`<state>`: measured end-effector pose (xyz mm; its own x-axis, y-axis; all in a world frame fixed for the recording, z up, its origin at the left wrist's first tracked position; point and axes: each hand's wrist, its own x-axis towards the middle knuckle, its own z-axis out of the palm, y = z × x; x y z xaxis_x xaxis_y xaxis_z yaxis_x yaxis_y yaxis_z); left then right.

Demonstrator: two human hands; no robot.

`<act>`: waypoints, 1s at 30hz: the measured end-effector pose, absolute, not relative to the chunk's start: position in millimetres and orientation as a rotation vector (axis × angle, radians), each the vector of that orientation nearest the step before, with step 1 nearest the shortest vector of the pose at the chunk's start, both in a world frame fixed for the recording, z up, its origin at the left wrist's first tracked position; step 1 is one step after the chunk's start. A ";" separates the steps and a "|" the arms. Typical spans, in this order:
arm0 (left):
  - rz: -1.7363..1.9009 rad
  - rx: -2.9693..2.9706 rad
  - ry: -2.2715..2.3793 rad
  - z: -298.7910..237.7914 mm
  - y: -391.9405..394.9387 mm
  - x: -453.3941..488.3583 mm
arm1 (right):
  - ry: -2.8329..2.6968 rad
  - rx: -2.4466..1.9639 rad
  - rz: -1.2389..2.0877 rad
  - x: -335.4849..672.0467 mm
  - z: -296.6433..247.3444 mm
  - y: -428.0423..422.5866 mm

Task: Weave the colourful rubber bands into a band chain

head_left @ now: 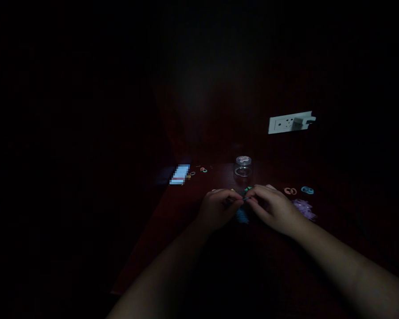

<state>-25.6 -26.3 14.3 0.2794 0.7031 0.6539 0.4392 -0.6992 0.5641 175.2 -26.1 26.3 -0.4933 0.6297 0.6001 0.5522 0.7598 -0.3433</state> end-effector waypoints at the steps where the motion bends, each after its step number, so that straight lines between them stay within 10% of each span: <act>1: 1.383 2.281 1.043 13.9 -26.1 -25.8 | -2.214 -0.878 0.133 175.1 26.6 -26.0; 30: 1.344 2.283 1.071 14.4 -26.4 -27.0 | -2.276 -0.892 0.224 176.4 29.8 -27.4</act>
